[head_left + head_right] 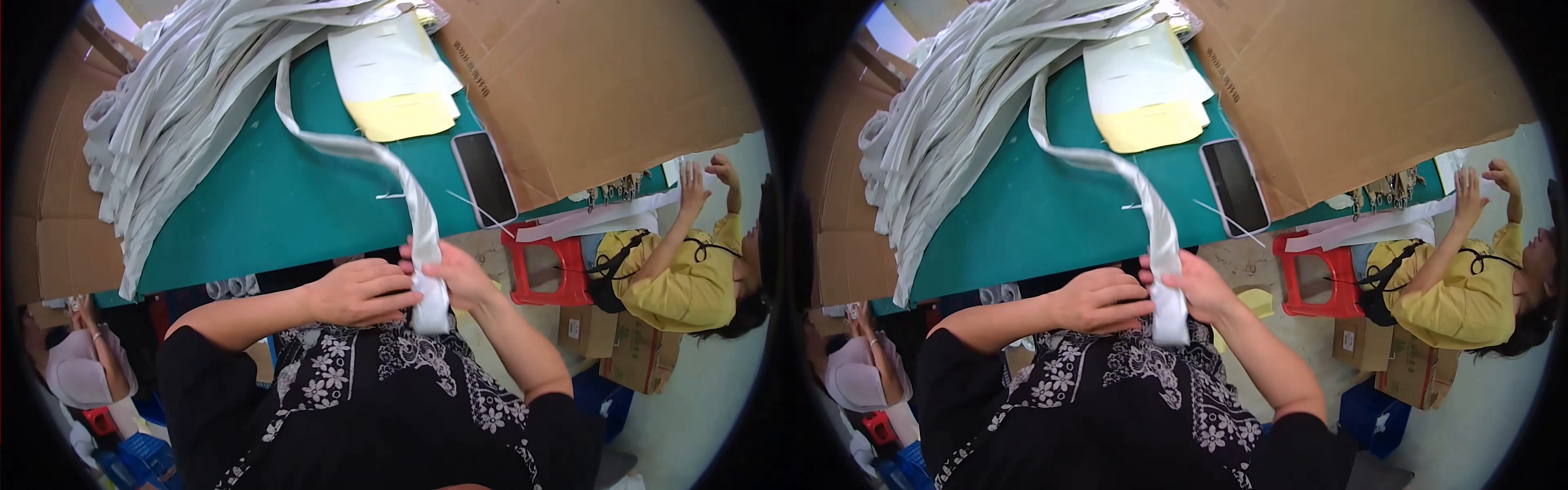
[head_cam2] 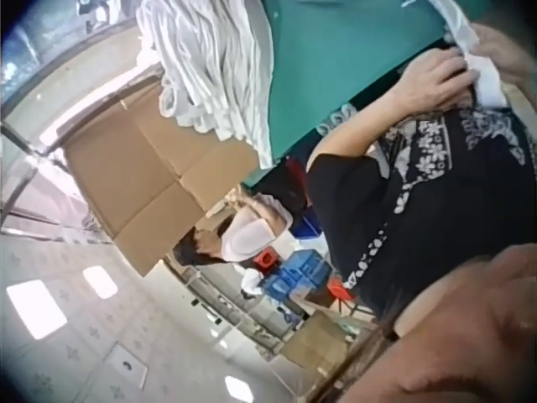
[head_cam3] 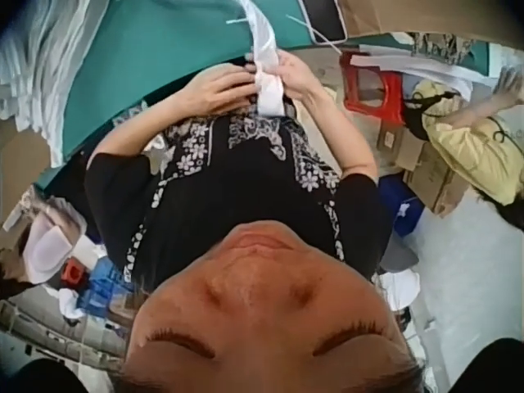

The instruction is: Folding and rolling long white fabric straps into organized bundles.

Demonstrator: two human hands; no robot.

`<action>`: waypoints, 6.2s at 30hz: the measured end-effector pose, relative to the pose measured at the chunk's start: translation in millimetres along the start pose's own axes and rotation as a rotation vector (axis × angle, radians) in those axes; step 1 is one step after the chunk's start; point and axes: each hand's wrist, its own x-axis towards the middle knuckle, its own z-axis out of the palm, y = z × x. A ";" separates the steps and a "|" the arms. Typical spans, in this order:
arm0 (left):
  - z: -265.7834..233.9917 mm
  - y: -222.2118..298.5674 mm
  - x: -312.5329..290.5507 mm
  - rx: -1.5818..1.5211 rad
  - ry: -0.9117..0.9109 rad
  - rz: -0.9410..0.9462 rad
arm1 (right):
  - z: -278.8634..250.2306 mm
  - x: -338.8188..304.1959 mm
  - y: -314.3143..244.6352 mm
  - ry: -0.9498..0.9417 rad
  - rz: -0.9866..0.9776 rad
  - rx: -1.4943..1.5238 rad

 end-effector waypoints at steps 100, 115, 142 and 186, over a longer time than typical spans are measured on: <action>-52.4 7.1 -110.2 -1.427 0.525 -1.473 | 71.2 115.3 51.0 -0.251 -0.319 -0.649; -104.1 -69.9 -11.1 -1.118 0.393 -1.040 | 86.2 132.9 -57.1 0.244 -0.871 -0.862; -33.2 -270.0 91.3 0.196 -0.124 -0.815 | 15.3 102.1 -115.4 0.330 -0.864 0.176; -235.6 -170.7 -43.0 -0.584 0.721 -0.869 | -4.6 177.4 -119.9 0.578 -1.161 -1.186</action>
